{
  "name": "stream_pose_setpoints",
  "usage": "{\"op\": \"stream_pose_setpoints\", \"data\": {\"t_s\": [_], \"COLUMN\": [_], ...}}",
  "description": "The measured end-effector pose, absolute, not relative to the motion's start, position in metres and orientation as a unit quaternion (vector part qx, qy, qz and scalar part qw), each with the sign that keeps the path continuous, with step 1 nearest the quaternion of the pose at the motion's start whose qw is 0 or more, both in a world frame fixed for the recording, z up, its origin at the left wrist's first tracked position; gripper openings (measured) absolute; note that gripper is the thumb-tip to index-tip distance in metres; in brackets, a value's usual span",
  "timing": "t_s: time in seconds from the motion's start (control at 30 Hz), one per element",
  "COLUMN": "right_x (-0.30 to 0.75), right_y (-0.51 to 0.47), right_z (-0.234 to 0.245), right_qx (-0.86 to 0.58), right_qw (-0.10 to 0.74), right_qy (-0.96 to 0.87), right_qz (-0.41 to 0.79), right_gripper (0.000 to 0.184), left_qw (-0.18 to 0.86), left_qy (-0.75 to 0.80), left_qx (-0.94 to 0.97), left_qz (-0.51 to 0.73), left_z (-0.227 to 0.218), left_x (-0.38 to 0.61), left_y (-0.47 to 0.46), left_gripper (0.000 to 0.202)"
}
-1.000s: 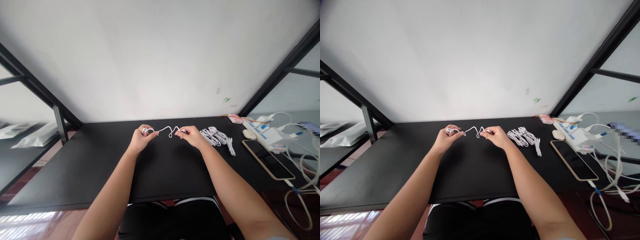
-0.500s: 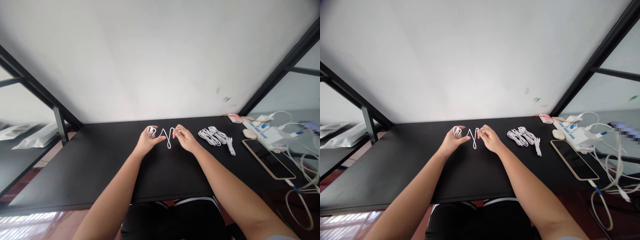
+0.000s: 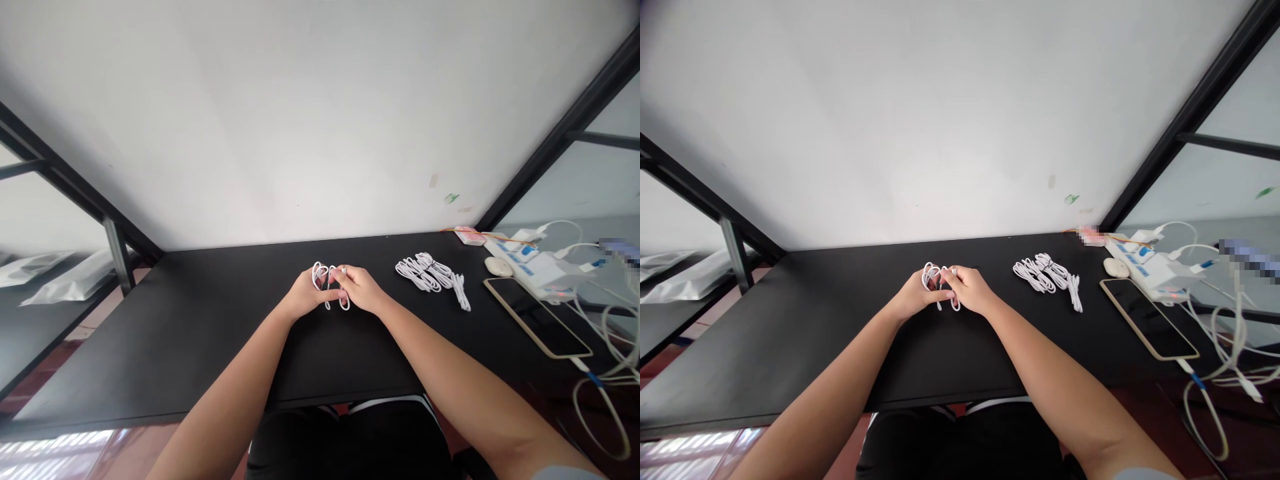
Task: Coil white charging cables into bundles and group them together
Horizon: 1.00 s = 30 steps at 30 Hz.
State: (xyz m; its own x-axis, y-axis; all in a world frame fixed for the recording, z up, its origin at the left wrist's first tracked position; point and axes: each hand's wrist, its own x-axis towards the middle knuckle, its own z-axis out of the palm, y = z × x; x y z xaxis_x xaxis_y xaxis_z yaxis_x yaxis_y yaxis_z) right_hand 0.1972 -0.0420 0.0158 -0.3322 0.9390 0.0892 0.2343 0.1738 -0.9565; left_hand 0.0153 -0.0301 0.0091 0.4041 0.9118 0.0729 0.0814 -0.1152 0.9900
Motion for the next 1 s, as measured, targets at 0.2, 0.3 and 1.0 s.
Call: {"op": "stream_pose_setpoints", "data": {"t_s": [0.2,0.3,1.0], "right_x": [0.198,0.198,0.200], "right_y": [-0.038,-0.037,-0.043], "right_z": [0.014,0.012,0.017], "right_qx": [-0.436,-0.420,-0.445], "right_qw": [0.344,0.335,0.345], "right_qy": [-0.704,-0.697,-0.763], "right_qz": [0.442,0.474,0.317], "right_gripper": [0.046,0.047,0.031], "left_qw": [0.471,0.491,0.322], "left_qy": [0.401,0.394,0.471], "left_qx": [0.687,0.686,0.788], "left_qz": [0.381,0.366,0.233], "left_z": [0.011,0.012,0.016], "left_x": [0.014,0.013,0.019], "left_y": [-0.030,-0.032,-0.043], "left_gripper": [0.050,0.044,0.025]}}
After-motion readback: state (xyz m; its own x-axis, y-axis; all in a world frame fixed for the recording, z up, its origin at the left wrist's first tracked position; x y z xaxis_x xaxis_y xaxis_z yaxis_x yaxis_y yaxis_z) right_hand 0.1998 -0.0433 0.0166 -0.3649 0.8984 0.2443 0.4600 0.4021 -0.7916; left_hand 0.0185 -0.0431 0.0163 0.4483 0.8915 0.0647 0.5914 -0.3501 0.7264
